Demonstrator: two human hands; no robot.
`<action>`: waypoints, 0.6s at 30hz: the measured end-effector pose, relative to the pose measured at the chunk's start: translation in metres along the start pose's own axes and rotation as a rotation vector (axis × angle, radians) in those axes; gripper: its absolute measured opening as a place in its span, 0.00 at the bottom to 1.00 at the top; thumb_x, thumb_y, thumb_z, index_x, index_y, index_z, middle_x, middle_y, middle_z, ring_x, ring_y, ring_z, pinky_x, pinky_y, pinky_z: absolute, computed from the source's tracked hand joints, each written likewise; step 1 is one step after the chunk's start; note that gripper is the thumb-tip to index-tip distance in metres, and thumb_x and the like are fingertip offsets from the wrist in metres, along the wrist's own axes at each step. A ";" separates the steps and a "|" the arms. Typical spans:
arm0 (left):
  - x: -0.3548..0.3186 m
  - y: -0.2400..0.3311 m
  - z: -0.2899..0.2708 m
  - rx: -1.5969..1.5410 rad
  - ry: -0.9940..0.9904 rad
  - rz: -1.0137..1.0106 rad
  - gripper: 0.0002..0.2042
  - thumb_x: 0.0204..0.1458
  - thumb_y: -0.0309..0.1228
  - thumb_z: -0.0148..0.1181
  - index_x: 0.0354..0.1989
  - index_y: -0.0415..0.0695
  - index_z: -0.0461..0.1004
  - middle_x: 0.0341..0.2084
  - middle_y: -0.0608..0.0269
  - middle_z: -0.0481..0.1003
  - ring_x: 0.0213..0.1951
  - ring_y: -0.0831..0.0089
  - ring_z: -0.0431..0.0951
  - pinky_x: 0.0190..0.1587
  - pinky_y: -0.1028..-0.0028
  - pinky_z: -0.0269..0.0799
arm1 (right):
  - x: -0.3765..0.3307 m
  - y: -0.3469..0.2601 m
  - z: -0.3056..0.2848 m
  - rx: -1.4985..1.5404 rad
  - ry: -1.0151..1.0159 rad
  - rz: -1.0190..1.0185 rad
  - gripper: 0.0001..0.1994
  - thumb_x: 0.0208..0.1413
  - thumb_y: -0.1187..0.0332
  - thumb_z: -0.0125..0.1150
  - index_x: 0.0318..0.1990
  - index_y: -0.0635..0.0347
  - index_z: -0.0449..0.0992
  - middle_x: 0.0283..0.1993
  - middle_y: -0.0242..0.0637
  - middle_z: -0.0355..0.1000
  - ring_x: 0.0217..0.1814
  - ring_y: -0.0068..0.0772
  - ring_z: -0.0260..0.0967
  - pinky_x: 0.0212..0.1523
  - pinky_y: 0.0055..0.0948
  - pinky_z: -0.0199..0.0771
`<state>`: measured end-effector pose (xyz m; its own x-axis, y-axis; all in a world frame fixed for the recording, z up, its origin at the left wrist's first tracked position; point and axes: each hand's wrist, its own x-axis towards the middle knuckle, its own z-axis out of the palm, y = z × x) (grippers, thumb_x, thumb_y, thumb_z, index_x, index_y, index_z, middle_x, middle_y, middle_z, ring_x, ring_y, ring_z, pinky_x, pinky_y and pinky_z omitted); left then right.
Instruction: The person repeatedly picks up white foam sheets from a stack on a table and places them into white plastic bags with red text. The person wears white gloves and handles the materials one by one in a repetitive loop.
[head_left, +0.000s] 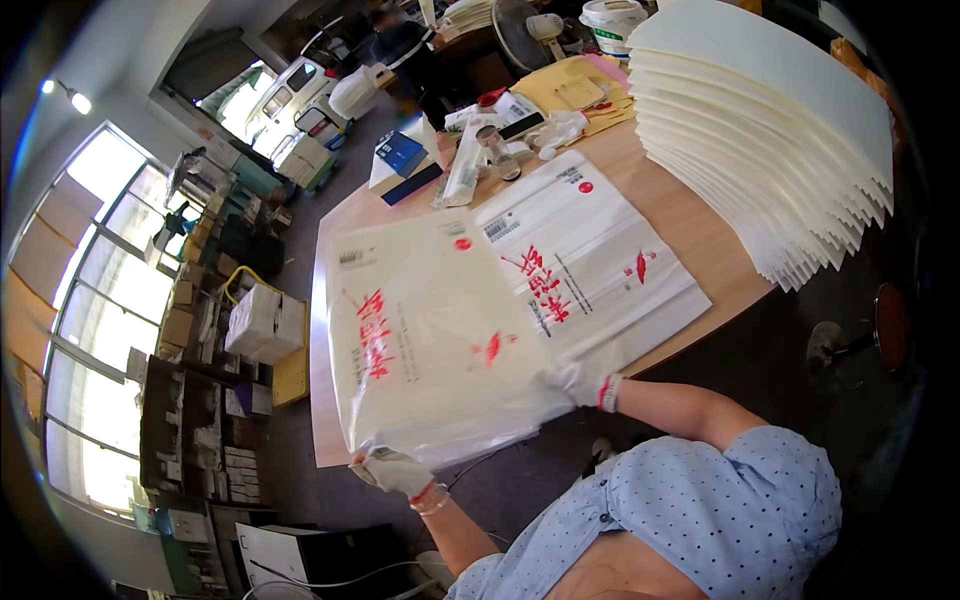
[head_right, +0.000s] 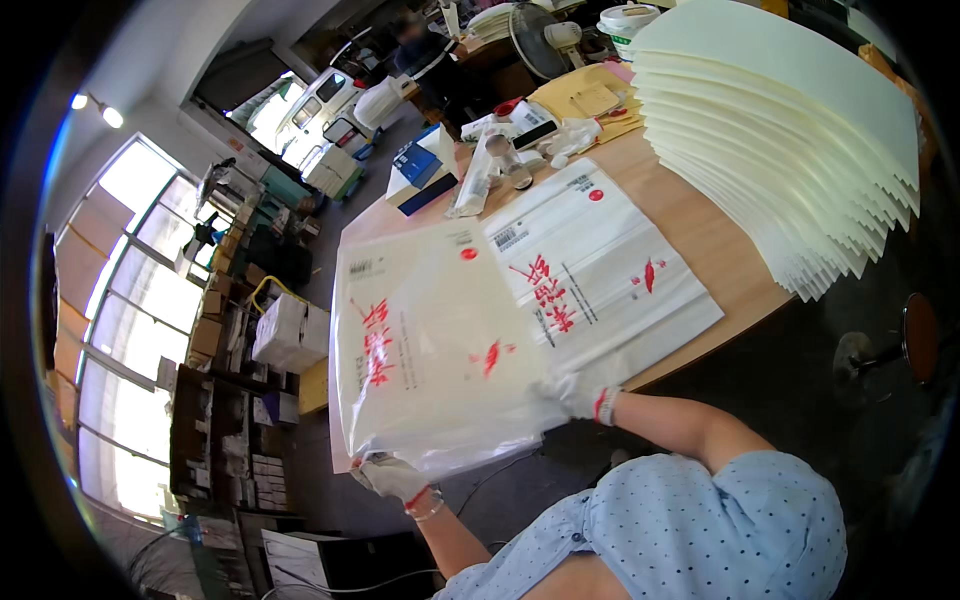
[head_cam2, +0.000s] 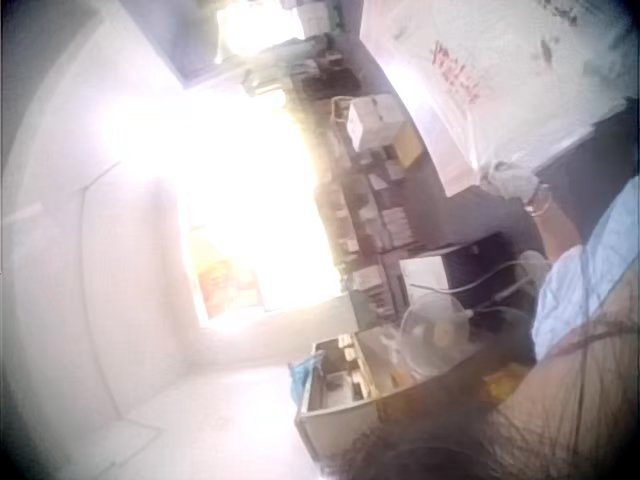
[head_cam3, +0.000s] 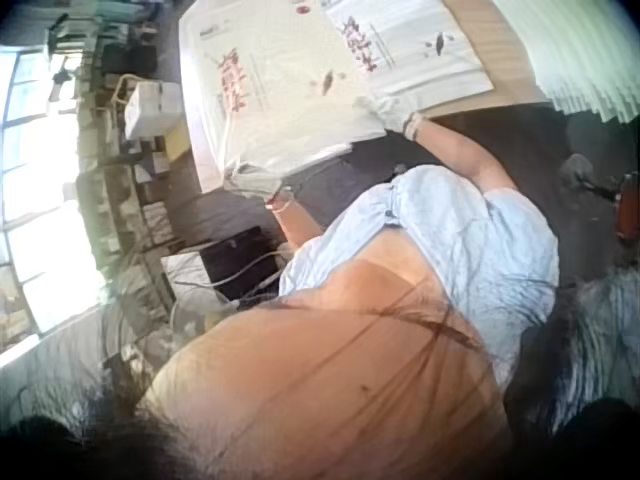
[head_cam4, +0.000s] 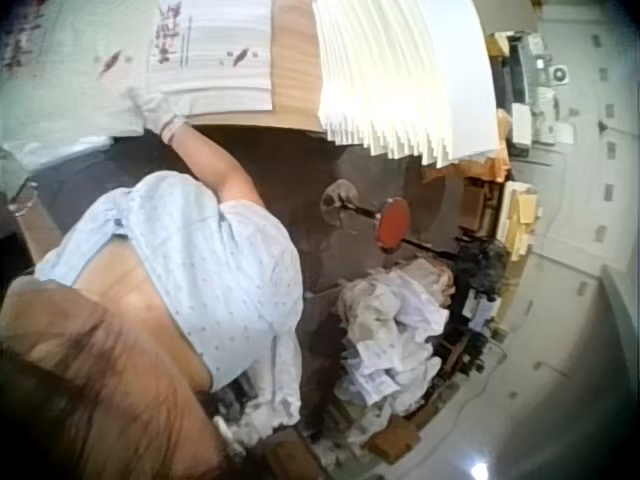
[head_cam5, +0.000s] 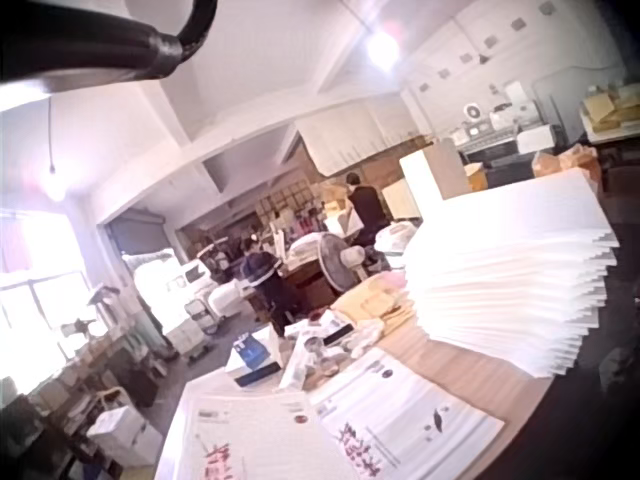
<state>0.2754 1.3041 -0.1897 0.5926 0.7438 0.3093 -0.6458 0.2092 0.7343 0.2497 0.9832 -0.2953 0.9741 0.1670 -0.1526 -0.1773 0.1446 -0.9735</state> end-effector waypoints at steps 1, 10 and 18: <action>0.036 -0.022 -0.020 0.061 0.178 -0.004 0.09 0.48 0.29 0.50 0.36 0.39 0.68 0.32 0.57 0.72 0.38 0.65 0.70 0.43 0.69 0.69 | 0.010 0.016 0.022 0.043 -0.113 0.018 0.09 0.54 0.67 0.52 0.35 0.62 0.74 0.26 0.30 0.70 0.25 0.21 0.64 0.27 0.24 0.68; 0.021 -0.073 -0.035 1.014 -0.043 -0.117 0.17 0.50 0.26 0.49 0.50 0.37 0.64 0.35 0.54 0.73 0.36 0.62 0.74 0.40 0.63 0.73 | -0.013 0.044 0.060 -0.126 -0.083 0.344 0.22 0.59 0.55 0.48 0.51 0.64 0.61 0.35 0.37 0.71 0.28 0.25 0.70 0.27 0.25 0.74; -0.269 -0.148 0.134 0.871 -1.442 0.050 0.10 0.43 0.35 0.61 0.33 0.45 0.73 0.34 0.58 0.73 0.42 0.56 0.70 0.45 0.60 0.66 | -0.133 0.060 -0.086 -0.132 0.202 0.475 0.15 0.58 0.59 0.51 0.45 0.60 0.69 0.29 0.33 0.71 0.25 0.22 0.69 0.27 0.23 0.72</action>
<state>0.2758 0.9879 -0.3004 0.8254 -0.5107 0.2404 -0.5286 -0.5499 0.6467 0.1217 0.8862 -0.3480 0.8006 -0.0091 -0.5991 -0.5991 -0.0273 -0.8002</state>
